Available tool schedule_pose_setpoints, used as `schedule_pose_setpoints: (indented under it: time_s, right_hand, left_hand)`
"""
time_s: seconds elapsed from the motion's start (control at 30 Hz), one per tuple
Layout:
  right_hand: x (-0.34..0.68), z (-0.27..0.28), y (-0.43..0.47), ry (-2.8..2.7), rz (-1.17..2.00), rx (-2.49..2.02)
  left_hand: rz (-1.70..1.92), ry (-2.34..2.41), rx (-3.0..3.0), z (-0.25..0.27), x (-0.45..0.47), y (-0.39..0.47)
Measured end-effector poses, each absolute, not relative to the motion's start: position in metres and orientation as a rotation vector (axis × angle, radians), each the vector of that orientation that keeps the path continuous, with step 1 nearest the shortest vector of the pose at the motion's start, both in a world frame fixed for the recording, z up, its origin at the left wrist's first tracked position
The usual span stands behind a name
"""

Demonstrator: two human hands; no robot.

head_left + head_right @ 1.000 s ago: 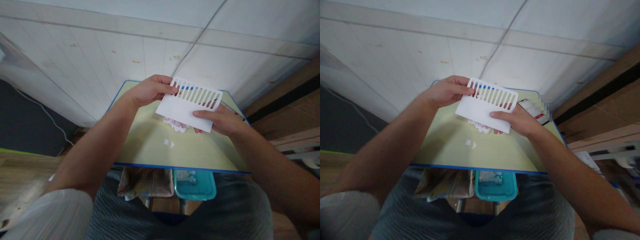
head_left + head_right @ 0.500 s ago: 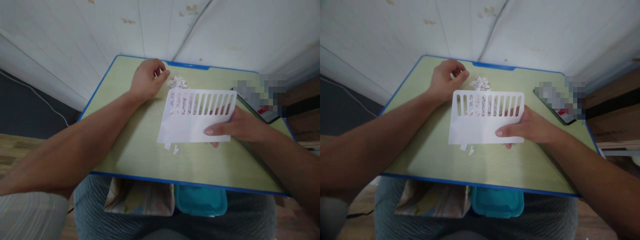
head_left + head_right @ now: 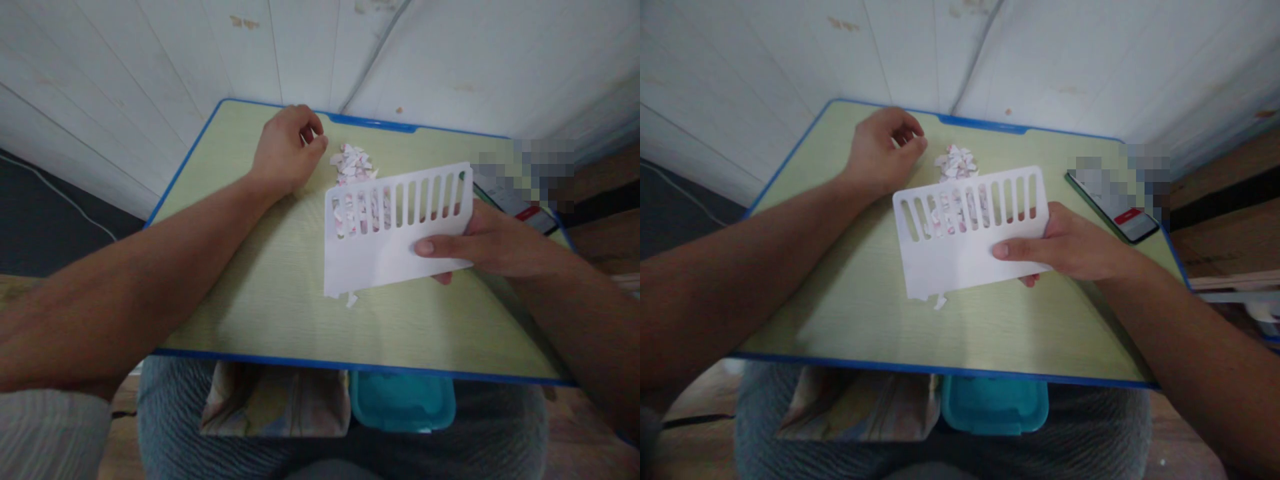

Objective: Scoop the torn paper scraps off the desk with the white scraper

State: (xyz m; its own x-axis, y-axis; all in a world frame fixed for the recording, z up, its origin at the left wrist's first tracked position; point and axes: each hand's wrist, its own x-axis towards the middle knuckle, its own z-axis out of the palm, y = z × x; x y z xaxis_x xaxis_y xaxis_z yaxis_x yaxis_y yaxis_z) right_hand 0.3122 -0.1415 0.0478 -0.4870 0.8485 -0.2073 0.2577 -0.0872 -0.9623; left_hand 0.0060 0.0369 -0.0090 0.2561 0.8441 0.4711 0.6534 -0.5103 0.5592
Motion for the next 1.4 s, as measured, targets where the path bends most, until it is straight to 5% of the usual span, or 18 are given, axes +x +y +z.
schedule_pose_setpoints:
  time_s: [0.4, 0.97, 1.4]
  right_hand:
    - [0.323, 0.05, -0.137, -1.912, 1.545, -1.187]
    - [0.377, 0.058, -0.145, -1.822, 1.937, -1.325]
    - [0.375, 0.059, -0.144, -1.862, 1.939, -1.139]
  left_hand:
    - [1.082, 1.35, 2.41, 0.0, 0.003, 0.016]
    - [0.965, 1.377, 2.452, -0.002, 0.0, 0.015]
    - [0.978, 1.512, 2.478, 0.002, 0.004, 0.016]
